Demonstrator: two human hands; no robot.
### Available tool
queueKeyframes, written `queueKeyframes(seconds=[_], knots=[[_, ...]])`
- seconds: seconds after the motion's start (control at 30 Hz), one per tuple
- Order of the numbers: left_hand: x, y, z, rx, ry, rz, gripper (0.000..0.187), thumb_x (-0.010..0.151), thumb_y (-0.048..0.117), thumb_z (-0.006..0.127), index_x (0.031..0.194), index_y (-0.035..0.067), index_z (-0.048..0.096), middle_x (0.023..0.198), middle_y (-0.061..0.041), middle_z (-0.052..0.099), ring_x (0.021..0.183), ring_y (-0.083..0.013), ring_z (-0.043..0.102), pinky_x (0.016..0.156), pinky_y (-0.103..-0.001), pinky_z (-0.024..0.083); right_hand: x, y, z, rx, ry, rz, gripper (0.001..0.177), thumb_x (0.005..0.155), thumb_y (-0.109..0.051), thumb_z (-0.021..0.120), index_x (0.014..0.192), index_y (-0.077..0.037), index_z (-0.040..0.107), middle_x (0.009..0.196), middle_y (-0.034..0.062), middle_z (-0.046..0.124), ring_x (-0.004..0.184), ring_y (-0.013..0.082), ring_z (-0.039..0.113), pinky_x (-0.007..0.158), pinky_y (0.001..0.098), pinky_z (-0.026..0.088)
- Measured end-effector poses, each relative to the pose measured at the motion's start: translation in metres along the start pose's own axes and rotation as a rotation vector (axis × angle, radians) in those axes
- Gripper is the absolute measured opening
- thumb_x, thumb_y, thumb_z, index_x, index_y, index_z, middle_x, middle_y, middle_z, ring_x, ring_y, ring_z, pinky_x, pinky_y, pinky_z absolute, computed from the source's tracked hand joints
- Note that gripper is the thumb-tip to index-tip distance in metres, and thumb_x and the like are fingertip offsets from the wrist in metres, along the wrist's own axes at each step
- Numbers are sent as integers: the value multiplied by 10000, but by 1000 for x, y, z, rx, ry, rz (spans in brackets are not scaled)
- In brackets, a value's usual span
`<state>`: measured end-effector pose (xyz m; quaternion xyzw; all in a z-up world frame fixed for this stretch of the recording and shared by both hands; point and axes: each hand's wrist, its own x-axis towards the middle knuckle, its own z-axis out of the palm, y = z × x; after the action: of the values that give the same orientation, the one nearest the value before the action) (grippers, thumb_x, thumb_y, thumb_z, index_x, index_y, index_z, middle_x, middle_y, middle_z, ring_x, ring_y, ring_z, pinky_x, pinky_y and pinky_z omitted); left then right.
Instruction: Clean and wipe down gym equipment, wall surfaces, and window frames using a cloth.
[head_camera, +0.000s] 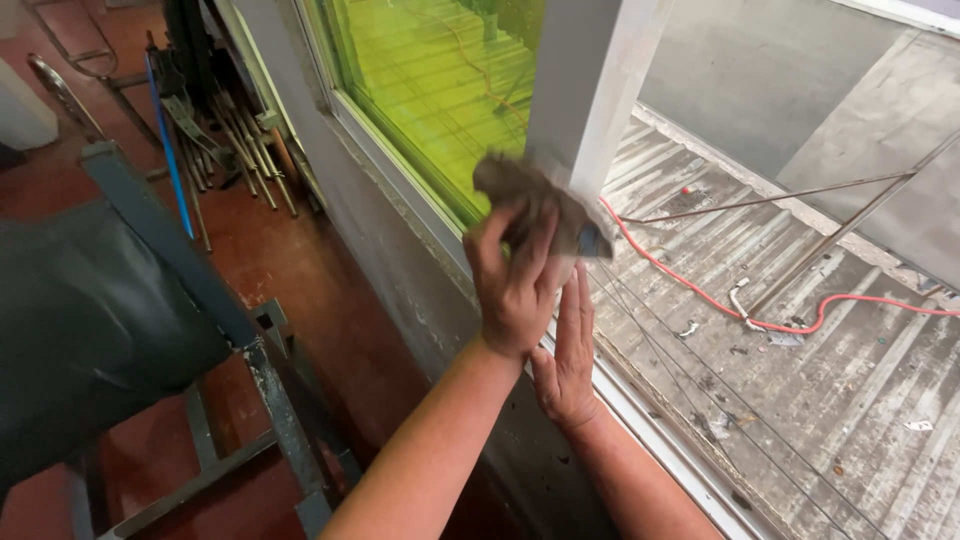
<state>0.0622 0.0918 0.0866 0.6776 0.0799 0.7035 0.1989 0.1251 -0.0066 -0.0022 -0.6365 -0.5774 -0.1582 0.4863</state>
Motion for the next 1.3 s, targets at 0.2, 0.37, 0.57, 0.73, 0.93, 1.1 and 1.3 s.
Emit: queueKeyframes(seconds=[0.2,0.37,0.57,0.73,0.93,1.1,1.3], knots=[[-135,-40,-11,-519,-25,-699,340,1080,123,686,1406,127,589,1304,-168,584,1163,-308,608,1028,-394,535,24,-29,-8,142,71,12,811,1102,-548,334,1628,57,215,1704,329,195,1614,481,225,1328,511,186],[-38,-11,0,55,-22,-11,466,985,27,696,1434,98,596,1390,-174,522,1226,-332,558,1024,-422,545,17,-22,-1,136,88,23,785,1110,-560,290,1624,32,244,1719,289,190,1634,449,184,1338,501,162],[101,35,19,159,59,164,495,1098,146,769,1483,329,516,1359,12,515,1094,-152,515,990,-293,449,17,-26,-2,138,113,112,850,1098,-610,244,1633,48,206,1719,275,202,1630,421,188,1335,491,150],[-15,9,2,171,-22,37,552,965,61,766,1458,248,602,1360,-93,554,1166,-278,564,998,-380,513,10,-21,1,164,120,94,837,1105,-601,237,1630,51,207,1711,279,211,1625,425,186,1330,499,142],[-102,-13,-24,193,-115,-101,463,940,69,722,1390,138,639,1296,-165,576,1158,-338,608,984,-425,543,11,-25,8,209,172,36,789,1105,-566,241,1616,34,283,1702,267,266,1616,429,240,1334,515,189],[-21,10,-25,93,-86,-1,413,992,43,676,1399,106,643,1320,-123,591,1201,-287,597,1024,-394,548,19,-34,-14,58,210,-63,697,1105,-412,429,1599,48,257,1666,302,259,1558,455,307,1297,521,256],[-8,-18,-22,192,-161,238,370,1023,105,703,1389,147,673,1333,-82,556,1239,-250,558,1071,-405,477,59,-63,-12,-349,483,-352,689,1026,-192,592,1598,15,270,1645,263,275,1508,457,327,1250,509,294]])
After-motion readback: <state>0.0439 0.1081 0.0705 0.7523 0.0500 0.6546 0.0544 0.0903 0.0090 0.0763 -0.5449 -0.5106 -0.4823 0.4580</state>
